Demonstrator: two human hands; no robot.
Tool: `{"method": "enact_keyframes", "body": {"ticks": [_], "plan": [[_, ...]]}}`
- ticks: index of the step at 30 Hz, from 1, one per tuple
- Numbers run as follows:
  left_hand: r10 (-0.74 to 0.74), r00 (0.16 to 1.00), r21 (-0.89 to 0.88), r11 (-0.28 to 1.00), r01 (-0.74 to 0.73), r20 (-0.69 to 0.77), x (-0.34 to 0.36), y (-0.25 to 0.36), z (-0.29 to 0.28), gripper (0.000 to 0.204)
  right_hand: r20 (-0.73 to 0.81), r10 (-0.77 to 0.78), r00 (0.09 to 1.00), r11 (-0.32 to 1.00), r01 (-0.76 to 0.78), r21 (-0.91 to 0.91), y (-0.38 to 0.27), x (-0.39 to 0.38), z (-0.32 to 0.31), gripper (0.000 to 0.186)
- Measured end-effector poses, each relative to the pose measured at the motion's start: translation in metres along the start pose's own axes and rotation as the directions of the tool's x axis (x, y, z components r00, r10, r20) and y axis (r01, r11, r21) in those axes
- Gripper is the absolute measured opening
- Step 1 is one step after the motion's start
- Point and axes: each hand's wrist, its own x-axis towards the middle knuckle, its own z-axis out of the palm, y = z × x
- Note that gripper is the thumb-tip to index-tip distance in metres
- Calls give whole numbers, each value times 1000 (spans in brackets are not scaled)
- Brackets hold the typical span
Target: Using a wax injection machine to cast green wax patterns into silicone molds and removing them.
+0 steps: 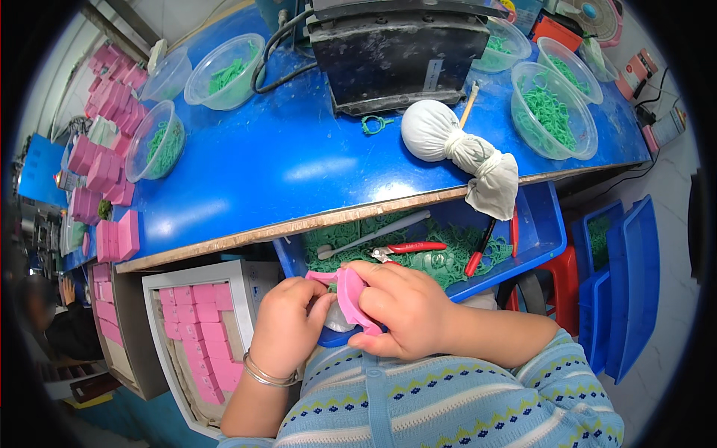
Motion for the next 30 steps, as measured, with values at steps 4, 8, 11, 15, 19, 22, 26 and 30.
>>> {"method": "enact_keyframes", "body": {"ticks": [4,8,11,15,19,22,26,30], "plan": [[-120,974,-126,981,146,191,0,3,-7,9,71,34,997,999,-36,26,1,1,-2,38],[-77,909,-480,829,286,409,-4,-7,-14,8,50,32,998,999,-34,29,2,1,-2,38],[163,884,-682,701,210,439,-1,-16,-28,8,82,76,994,997,-78,12,3,8,-10,45],[218,911,-902,342,264,350,-8,-9,-37,8,-147,-17,989,996,4,-86,6,25,-21,53],[124,960,-968,61,245,251,-13,-3,-27,13,-250,-218,943,945,140,-294,10,57,-31,60],[-13,973,-953,-206,221,229,-6,1,-15,13,-154,-182,971,892,97,-442,25,72,-31,53],[-198,962,-982,-82,172,185,-3,14,-11,11,-112,-186,976,872,112,-476,27,69,-31,45],[-235,962,-990,-1,143,139,-3,17,-4,13,-157,-100,982,995,104,14,10,30,-18,17]]}}
